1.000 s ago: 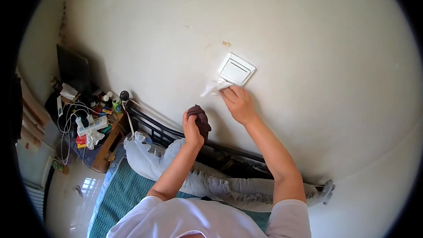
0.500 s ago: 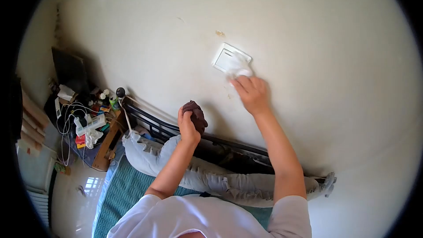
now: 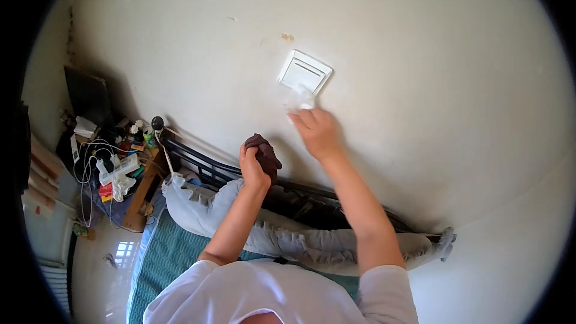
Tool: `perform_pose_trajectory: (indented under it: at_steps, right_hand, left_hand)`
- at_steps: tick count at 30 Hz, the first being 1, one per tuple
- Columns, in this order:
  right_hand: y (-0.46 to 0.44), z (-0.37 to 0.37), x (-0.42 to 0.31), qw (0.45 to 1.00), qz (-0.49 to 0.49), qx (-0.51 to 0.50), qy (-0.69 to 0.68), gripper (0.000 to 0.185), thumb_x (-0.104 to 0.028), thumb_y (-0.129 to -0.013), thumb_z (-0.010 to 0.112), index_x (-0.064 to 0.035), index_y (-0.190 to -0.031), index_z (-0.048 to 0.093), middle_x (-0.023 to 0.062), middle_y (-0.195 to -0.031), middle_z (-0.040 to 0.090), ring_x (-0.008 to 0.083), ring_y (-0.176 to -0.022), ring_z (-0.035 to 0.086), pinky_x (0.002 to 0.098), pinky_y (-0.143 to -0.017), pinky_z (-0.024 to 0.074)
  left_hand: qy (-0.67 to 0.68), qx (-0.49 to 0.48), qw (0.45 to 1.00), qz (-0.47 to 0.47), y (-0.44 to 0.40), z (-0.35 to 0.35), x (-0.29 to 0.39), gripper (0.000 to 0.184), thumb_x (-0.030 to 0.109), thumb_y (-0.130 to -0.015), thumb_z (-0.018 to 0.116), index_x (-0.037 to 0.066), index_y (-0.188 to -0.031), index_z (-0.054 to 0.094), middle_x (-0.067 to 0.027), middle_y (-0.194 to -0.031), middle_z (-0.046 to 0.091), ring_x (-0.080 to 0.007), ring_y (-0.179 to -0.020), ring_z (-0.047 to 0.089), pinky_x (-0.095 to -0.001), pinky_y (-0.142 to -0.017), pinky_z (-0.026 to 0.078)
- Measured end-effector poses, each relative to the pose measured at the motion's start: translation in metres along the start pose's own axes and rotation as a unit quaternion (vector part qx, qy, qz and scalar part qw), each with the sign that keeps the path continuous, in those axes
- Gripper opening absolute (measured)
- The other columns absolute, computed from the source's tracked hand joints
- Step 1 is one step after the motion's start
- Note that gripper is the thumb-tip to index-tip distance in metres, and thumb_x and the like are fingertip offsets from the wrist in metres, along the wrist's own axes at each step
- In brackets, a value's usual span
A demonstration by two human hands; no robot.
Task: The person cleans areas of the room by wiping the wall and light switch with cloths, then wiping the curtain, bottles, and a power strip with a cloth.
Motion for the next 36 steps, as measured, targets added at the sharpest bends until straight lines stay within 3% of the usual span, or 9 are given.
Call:
perform_pose_trajectory:
  at_steps: [9, 11, 18, 21, 23, 24, 26, 33, 36]
  right_hand:
    - [0.011, 0.059, -0.005, 0.989, -0.048, -0.101, -0.099, 0.018, -0.01, -0.072, 0.065, -0.0126, -0.089, 0.068, 0.001, -0.086, 0.059, 0.0217, -0.078, 0.057, 0.0354, -0.068, 0.0467]
    - [-0.03, 0.04, -0.002, 0.998, 0.026, 0.006, -0.065, 0.016, -0.008, -0.073, 0.064, -0.0129, -0.088, 0.068, 0.001, -0.088, 0.061, 0.0232, -0.082, 0.058, 0.0356, -0.071, 0.0485]
    - [0.023, 0.012, 0.011, 0.994, 0.079, -0.021, -0.073, 0.014, -0.008, -0.073, 0.067, -0.0119, -0.086, 0.067, 0.001, -0.09, 0.062, 0.021, -0.081, 0.059, 0.0351, -0.067, 0.0484]
    - [0.012, -0.004, 0.02, 0.994, 0.067, 0.086, -0.002, 0.009, -0.01, -0.069, 0.072, -0.0142, -0.075, 0.067, -0.003, -0.078, 0.058, 0.017, -0.072, 0.056, 0.0333, -0.059, 0.0437]
    - [-0.017, 0.001, 0.024, 0.993, 0.056, 0.102, 0.016, 0.008, -0.011, -0.069, 0.072, -0.0151, -0.074, 0.067, -0.0032, -0.077, 0.058, 0.017, -0.071, 0.055, 0.0327, -0.057, 0.042]
    - [-0.028, 0.005, 0.025, 0.991, 0.04, 0.12, 0.034, 0.009, -0.011, -0.069, 0.073, -0.0159, -0.073, 0.066, -0.0035, -0.076, 0.057, 0.017, -0.069, 0.054, 0.0321, -0.055, 0.0403]
    - [-0.042, 0.013, 0.024, 0.992, 0.031, 0.123, 0.025, 0.01, -0.013, -0.069, 0.073, -0.0174, -0.07, 0.064, -0.0044, -0.074, 0.056, 0.0166, -0.068, 0.052, 0.0322, -0.055, 0.039]
    - [-0.019, 0.002, 0.039, 0.988, 0.037, 0.146, 0.021, 0.014, -0.009, -0.066, 0.074, -0.0154, -0.068, 0.061, -0.0018, -0.073, 0.055, 0.0195, -0.065, 0.052, 0.0342, -0.056, 0.0397]
    - [-0.031, 0.009, 0.027, 0.989, 0.044, 0.14, 0.016, 0.014, -0.006, -0.066, 0.073, -0.0134, -0.067, 0.061, -0.0004, -0.072, 0.055, 0.0208, -0.064, 0.052, 0.0353, -0.055, 0.04]
  left_hand:
    - [-0.035, 0.073, 0.993, 0.086, -0.034, -0.034, 0.006, 0.026, 0.001, -0.086, 0.042, 0.003, -0.108, 0.056, -0.0084, -0.091, 0.061, -0.0167, -0.075, 0.057, -0.0271, -0.064, 0.049]
    - [-0.043, 0.059, 0.995, 0.069, -0.04, -0.05, -0.01, 0.03, 0.002, -0.084, 0.041, 0.003, -0.11, 0.054, -0.0116, -0.089, 0.06, -0.0197, -0.075, 0.06, -0.0335, -0.063, 0.051]
    - [-0.038, 0.017, 0.998, 0.05, -0.012, -0.018, 0.004, 0.025, 0.004, -0.087, 0.041, 0.003, -0.11, 0.053, -0.0092, -0.086, 0.059, -0.0155, -0.066, 0.055, -0.0294, -0.052, 0.048]
    - [-0.03, -0.007, 0.998, 0.049, -0.013, -0.02, -0.001, 0.023, 0.004, -0.088, 0.041, 0.003, -0.109, 0.051, -0.0097, -0.083, 0.057, -0.0147, -0.061, 0.053, -0.0296, -0.046, 0.046]
    - [-0.054, 0.02, 0.997, 0.049, -0.014, -0.022, -0.007, 0.029, 0.001, -0.086, 0.039, 0.001, -0.111, 0.053, -0.0136, -0.091, 0.06, -0.022, -0.079, 0.06, -0.033, -0.067, 0.052]
    - [-0.053, 0.019, 0.997, 0.05, -0.011, -0.019, -0.006, 0.029, 0.001, -0.086, 0.039, 0.001, -0.111, 0.053, -0.0136, -0.091, 0.06, -0.022, -0.079, 0.06, -0.033, -0.067, 0.052]
    - [-0.034, 0.017, 0.998, 0.042, -0.008, -0.011, -0.007, 0.022, 0.003, -0.088, 0.04, 0.003, -0.107, 0.051, -0.0095, -0.078, 0.057, -0.0142, -0.055, 0.049, -0.028, -0.038, 0.04]
    - [-0.005, 0.017, 0.999, 0.038, -0.016, -0.021, -0.015, 0.02, 0.005, -0.09, 0.042, 0.004, -0.107, 0.052, -0.0084, -0.08, 0.058, -0.0146, -0.058, 0.051, -0.0282, -0.043, 0.043]
    - [-0.021, 0.031, 0.999, 0.033, -0.02, -0.034, -0.02, 0.027, 0.001, -0.086, 0.04, 0.004, -0.11, 0.054, -0.0116, -0.09, 0.06, -0.0217, -0.074, 0.059, -0.0336, -0.057, 0.052]
Point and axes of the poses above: each hand's wrist, its own y-axis away from the middle knuckle, its own z-axis out of the palm, x = y × z, the point moved 1 cm from there along -y, towards the middle knuckle
